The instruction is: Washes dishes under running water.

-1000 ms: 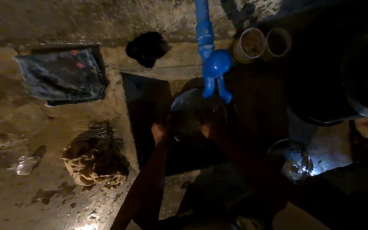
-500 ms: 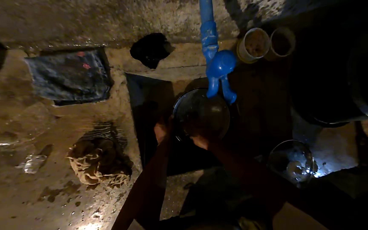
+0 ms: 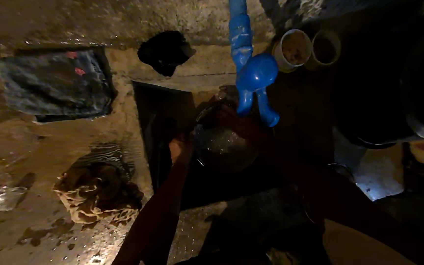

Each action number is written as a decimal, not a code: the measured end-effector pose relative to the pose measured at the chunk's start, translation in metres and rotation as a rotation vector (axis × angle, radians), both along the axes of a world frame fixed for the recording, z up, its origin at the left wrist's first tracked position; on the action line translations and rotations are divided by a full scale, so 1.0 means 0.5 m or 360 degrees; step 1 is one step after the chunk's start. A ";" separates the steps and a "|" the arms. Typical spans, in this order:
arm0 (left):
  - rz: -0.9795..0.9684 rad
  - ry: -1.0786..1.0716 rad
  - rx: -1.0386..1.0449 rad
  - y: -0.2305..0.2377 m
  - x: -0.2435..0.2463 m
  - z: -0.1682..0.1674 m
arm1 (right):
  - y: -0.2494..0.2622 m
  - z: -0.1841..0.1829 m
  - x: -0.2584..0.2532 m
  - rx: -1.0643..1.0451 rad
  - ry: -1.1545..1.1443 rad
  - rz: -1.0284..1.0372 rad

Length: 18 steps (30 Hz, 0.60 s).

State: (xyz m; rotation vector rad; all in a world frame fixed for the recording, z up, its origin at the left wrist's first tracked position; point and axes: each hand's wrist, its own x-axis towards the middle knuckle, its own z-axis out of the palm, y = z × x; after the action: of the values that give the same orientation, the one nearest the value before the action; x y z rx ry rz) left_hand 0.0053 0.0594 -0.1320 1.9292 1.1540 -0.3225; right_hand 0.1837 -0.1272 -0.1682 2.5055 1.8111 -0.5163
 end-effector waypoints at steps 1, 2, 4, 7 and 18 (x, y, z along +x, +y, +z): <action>0.0025 -0.0014 -0.0006 -0.003 -0.005 0.001 | -0.016 0.018 0.002 0.0012 0.0102 -0.0215; 0.0059 0.0001 -0.0022 -0.007 -0.007 0.006 | -0.036 0.031 -0.003 0.0025 0.0084 -0.0312; 0.0131 0.0072 -0.0050 -0.015 -0.007 0.013 | -0.082 0.038 -0.031 -0.0104 -0.0028 -0.0370; 0.0215 0.0112 -0.0087 -0.029 -0.004 0.017 | -0.113 0.077 -0.124 -0.0409 0.0034 -0.0759; 0.0285 0.0175 -0.0095 -0.052 -0.022 0.025 | 0.149 0.169 -0.279 -0.0753 0.1171 -0.1267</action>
State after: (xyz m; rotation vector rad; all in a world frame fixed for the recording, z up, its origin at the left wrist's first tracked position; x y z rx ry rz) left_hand -0.0058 0.0336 -0.1194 1.7601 1.3637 -0.3655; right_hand 0.0444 -0.0530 -0.0838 2.7259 0.4781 -1.8038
